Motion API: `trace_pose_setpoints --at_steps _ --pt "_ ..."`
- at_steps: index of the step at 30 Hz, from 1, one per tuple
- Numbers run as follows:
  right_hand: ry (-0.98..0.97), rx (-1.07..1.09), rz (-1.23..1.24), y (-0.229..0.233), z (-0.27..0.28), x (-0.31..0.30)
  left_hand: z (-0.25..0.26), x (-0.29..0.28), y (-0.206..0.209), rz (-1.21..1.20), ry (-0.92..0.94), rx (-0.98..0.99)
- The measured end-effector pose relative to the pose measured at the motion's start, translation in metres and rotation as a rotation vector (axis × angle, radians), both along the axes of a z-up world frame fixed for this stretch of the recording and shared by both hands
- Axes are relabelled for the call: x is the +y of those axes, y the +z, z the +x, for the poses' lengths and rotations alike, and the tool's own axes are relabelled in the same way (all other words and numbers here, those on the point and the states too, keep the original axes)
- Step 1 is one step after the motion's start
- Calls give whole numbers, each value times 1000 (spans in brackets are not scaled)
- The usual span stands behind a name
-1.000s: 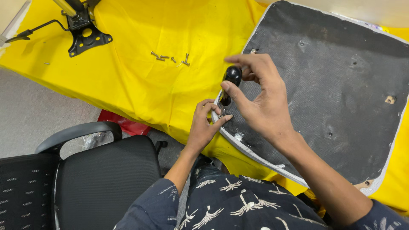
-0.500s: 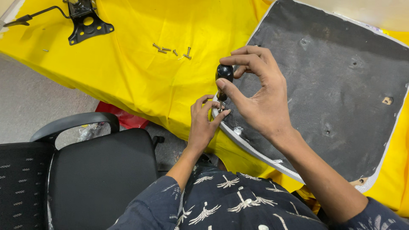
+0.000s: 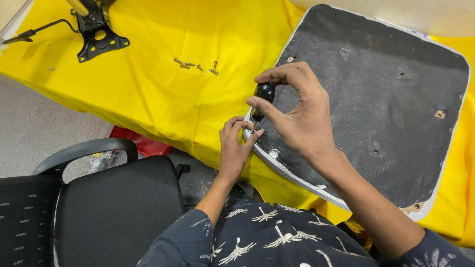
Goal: The person uses a screwdriver to fasten screws into the underside of a chair seat. They pick up screws from a yellow cloth and tighten them into the seat frame, then smooth the surface with their hands.
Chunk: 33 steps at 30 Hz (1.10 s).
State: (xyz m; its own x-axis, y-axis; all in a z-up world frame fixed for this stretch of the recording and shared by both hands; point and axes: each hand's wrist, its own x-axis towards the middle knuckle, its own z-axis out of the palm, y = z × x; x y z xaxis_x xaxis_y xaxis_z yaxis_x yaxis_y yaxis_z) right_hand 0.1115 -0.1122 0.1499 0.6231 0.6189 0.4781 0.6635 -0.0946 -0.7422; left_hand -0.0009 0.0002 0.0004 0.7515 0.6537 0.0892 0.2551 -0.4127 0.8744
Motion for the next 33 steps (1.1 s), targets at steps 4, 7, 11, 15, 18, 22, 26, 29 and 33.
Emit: trace_pose_setpoints --at_steps 4,7,11,15,18,22,26,29,33 --pt "24 12 58 3 -4 0 0 0 -2 18 9 -27" --pt "11 -30 38 3 -6 -4 1 -3 -6 23 37 -64" --pt "-12 -62 16 2 -7 -2 2 -7 -11 25 78 -88" --pt "-23 17 -15 7 -5 5 3 -6 -9 36 77 -116" --pt "13 150 73 7 -7 5 2 -6 -15 12 73 -136" --pt "61 81 68 8 -7 0 3 -6 -18 39 73 -171" --pt "-6 -39 4 9 -5 -3 1 -11 -16 42 90 -147" --pt "-9 87 35 6 -6 -8 -1 -22 -17 18 117 -119" --pt "35 140 49 8 -4 -7 4 -21 -10 39 116 -146"
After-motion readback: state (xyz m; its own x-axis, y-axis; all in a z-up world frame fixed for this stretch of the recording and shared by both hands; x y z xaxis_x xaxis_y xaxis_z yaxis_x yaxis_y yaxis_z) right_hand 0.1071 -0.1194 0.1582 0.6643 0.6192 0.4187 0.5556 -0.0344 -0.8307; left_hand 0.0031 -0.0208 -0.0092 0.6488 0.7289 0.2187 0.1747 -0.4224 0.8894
